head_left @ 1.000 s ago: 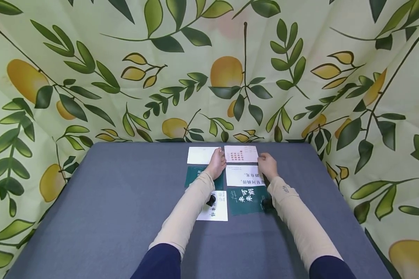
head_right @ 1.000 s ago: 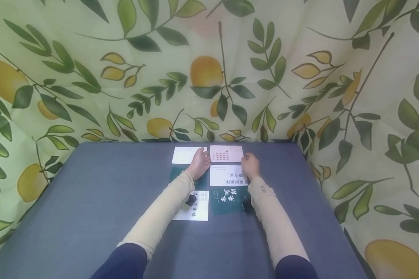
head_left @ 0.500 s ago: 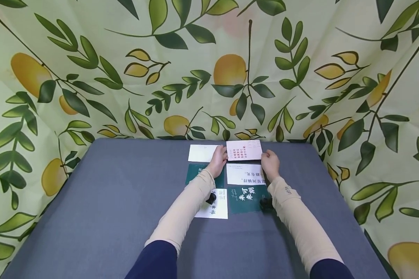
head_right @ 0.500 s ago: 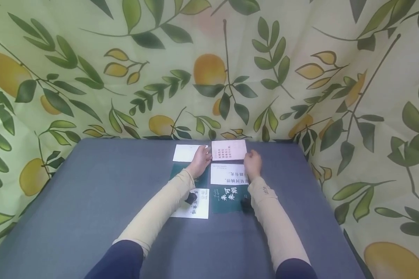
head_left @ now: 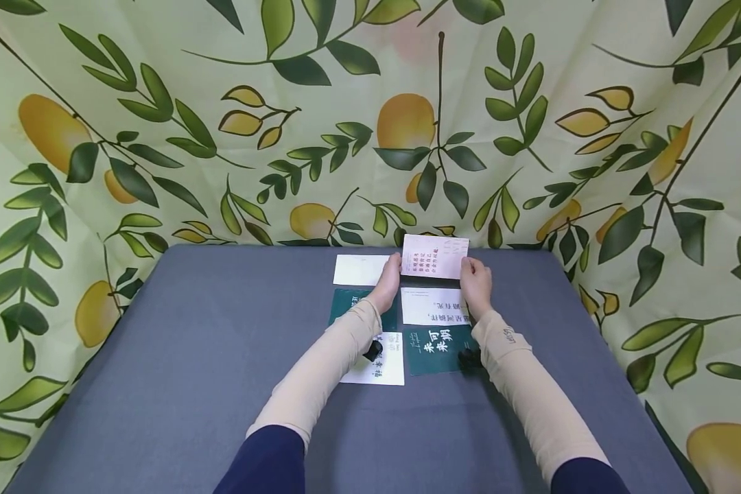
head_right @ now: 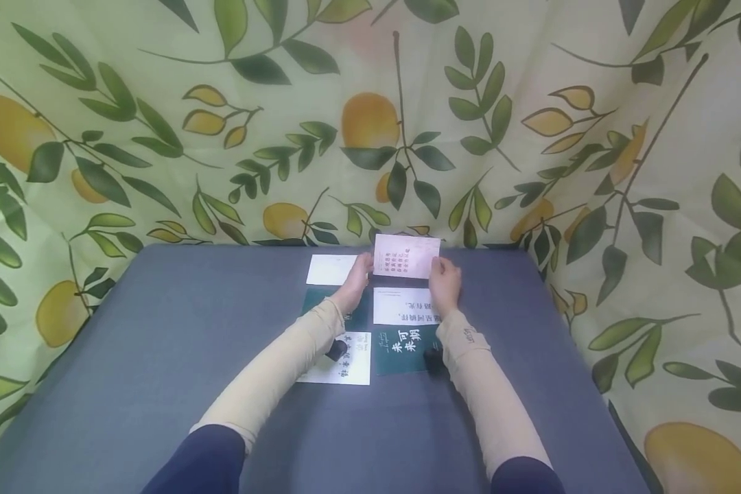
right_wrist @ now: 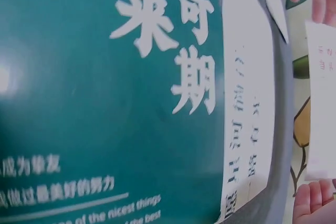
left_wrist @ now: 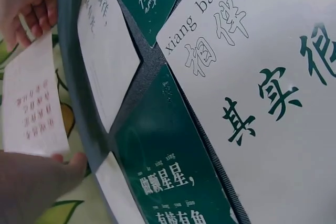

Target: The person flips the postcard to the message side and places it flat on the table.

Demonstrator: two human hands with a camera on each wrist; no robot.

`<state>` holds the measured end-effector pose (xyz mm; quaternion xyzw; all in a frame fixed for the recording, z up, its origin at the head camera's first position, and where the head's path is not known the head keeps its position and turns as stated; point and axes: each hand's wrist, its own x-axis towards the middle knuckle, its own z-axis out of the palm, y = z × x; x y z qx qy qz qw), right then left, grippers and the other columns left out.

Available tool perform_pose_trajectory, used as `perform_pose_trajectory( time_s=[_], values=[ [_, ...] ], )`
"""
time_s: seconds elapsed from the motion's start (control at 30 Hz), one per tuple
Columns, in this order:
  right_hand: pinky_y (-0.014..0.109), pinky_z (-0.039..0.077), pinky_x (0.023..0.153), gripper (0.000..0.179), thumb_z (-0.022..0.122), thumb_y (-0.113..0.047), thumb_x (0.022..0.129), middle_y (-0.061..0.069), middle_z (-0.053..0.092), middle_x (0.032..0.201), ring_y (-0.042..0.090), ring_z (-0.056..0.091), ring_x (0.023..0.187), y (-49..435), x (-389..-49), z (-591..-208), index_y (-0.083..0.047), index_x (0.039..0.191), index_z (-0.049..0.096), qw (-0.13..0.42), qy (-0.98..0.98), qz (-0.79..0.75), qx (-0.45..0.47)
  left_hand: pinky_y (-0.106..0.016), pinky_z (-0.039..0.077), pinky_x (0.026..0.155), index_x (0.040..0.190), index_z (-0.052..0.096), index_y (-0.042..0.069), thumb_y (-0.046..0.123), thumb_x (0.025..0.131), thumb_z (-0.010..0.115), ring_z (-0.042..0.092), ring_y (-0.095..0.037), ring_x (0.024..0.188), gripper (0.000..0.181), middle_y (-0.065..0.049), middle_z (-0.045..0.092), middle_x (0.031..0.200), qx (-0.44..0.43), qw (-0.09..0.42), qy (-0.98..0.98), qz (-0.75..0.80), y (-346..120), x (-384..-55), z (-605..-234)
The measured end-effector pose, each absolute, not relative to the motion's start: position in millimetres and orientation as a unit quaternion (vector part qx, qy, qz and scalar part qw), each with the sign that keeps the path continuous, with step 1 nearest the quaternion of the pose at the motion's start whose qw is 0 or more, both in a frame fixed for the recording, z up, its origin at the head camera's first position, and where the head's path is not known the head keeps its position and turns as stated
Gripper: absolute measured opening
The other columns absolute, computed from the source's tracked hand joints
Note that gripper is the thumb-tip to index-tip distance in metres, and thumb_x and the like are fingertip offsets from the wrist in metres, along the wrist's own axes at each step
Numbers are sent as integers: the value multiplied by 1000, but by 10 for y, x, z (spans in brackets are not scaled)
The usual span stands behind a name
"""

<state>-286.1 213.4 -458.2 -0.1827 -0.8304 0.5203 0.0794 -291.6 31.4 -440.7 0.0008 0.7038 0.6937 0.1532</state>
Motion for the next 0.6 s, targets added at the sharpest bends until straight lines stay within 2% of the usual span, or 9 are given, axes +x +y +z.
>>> perform_pose_trajectory(
  time_s=[0.13,0.3,0.4,0.5,0.6],
  values=[
    [46,32,105,63,25,-54,97,17,45,130,31,41,120,2146,-2864,-4589,-4,132,43,72,-828,528,-174,-39,15,118,141,38,13,42,100,13,25,-23,142,56,-10,33,147,21,123,715,688,315,-2906,-4400],
    [46,34,104,77,15,-64,93,19,46,130,32,44,119,2123,-2840,-4581,-4,132,42,52,-818,547,-169,-40,13,119,149,23,19,54,98,11,15,-22,146,63,-2,21,156,18,138,736,663,271,-2884,-4396],
    [45,33,108,80,14,-68,91,17,46,134,31,45,125,2135,-2819,-4579,-8,137,40,41,-811,557,-174,-40,13,119,149,21,22,61,95,10,14,-21,146,68,1,19,157,21,143,749,647,279,-2880,-4377],
    [43,33,109,76,18,-66,92,14,45,137,29,44,128,2136,-2805,-4589,-10,139,39,41,-803,570,-171,-41,18,118,149,24,19,65,93,13,22,-23,144,72,-1,24,156,17,135,753,644,283,-2886,-4388],
    [41,35,110,64,23,-54,97,12,40,143,27,42,131,2129,-2808,-4591,-9,141,36,49,-788,594,-154,-42,26,115,146,32,14,62,95,21,37,-25,137,71,-6,34,151,2,112,754,648,277,-2900,-4406]
  ],
)
